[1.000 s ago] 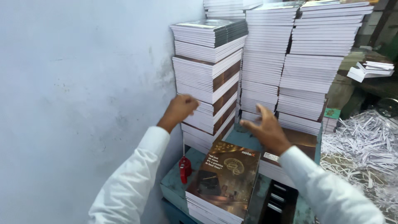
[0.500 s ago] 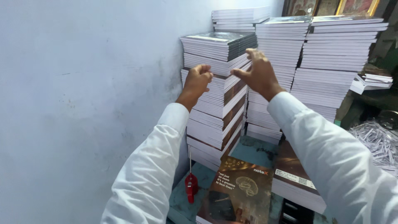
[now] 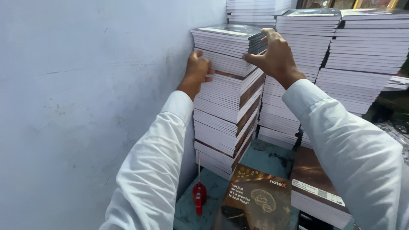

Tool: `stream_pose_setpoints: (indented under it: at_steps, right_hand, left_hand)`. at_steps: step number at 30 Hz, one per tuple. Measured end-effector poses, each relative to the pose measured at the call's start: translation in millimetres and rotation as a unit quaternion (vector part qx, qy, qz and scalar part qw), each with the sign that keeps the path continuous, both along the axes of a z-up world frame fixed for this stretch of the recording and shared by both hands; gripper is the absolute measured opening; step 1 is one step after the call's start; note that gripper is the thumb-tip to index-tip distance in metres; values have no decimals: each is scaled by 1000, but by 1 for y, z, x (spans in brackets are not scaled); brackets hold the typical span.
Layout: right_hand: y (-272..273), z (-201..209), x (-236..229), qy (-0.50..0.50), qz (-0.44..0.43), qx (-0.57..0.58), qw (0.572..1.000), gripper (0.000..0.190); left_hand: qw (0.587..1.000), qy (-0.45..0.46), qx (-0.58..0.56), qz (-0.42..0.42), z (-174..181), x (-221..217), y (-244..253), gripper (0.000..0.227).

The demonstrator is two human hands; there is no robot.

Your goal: The person stacks notebooks on a table, moves a stack to a green stool, and writes on a blank sheet of paper placed on top of the stack.

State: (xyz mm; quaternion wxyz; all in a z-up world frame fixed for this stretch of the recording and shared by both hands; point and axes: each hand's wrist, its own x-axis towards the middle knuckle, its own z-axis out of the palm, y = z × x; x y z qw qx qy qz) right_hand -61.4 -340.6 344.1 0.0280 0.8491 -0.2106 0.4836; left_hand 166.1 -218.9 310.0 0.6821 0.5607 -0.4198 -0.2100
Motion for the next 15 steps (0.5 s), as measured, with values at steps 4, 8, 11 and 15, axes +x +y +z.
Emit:
stream_pose_setpoints:
  at_steps: [4, 8, 11, 15]
  right_hand:
    - [-4, -2, -2, -6, 9, 49, 999, 99]
    - [-1, -1, -4, 0, 13, 88, 996, 102]
    - [1, 1, -4, 1, 14, 88, 996, 100]
    - [3, 3, -4, 10, 2, 90, 996, 101]
  left_hand:
    - [999, 30, 6, 9, 11, 20, -13, 79]
    - [999, 47, 22, 4, 23, 30, -11, 90]
    - [998, 34, 41, -22, 29, 31, -4, 88]
    - [997, 23, 58, -34, 33, 34, -2, 65]
